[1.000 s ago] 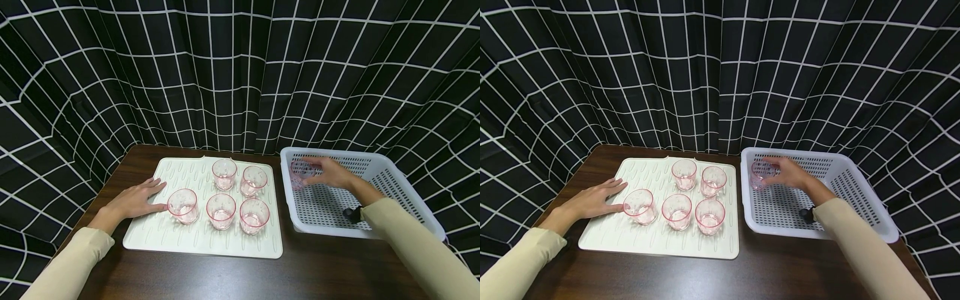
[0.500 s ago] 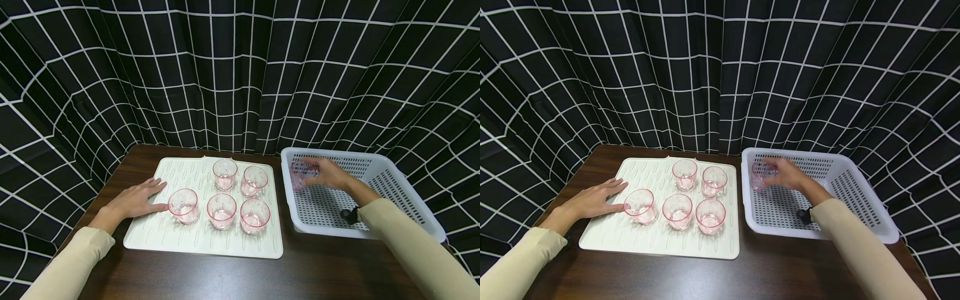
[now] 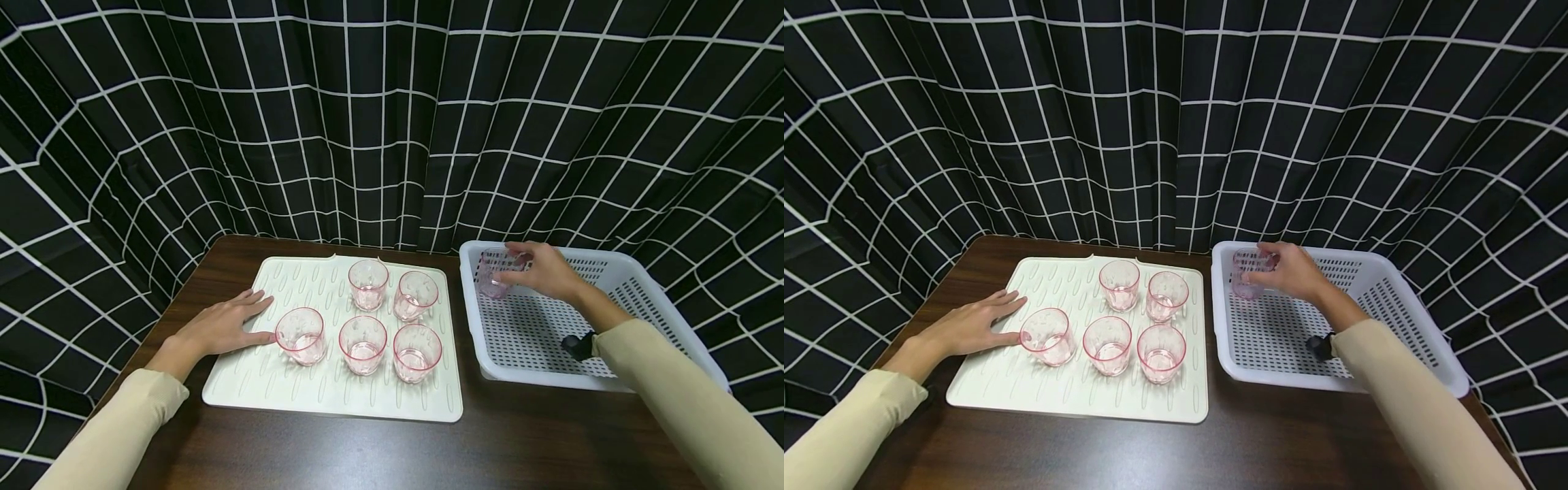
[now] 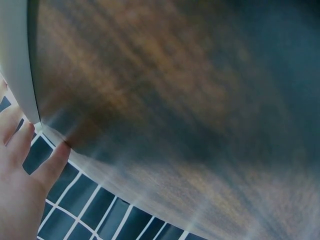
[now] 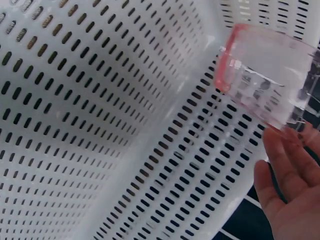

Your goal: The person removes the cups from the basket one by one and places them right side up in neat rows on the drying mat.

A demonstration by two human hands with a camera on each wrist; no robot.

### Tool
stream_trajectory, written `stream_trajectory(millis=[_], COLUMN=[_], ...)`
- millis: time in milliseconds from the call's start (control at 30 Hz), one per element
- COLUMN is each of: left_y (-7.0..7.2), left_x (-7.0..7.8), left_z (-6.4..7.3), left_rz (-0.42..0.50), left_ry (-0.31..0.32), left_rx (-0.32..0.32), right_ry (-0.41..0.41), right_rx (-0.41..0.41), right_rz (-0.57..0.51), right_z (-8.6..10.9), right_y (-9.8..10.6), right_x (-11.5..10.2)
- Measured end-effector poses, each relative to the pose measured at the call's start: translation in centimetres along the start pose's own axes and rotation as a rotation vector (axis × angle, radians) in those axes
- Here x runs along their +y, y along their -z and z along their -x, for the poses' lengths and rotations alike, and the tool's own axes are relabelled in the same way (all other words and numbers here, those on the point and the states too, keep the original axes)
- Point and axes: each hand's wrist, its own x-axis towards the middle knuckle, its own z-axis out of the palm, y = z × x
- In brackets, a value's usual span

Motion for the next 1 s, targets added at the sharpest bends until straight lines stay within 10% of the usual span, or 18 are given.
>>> stream_trajectory(millis=[300, 1000], left_y=[0.2, 0.3], left_x=[0.0, 0.3], left_z=[0.1, 0.3], left_rz=[-0.005, -0.009], left_ry=[-0.002, 0.003], left_rx=[-0.002, -0.001], right_ry=[-0.014, -0.026], right_rx=[0.206, 0.350], right_rz=[0.005, 0.008], right_z=[-0.3, -1.8], right_y=[0.5, 0.1], right_x=[-1.4, -5.9])
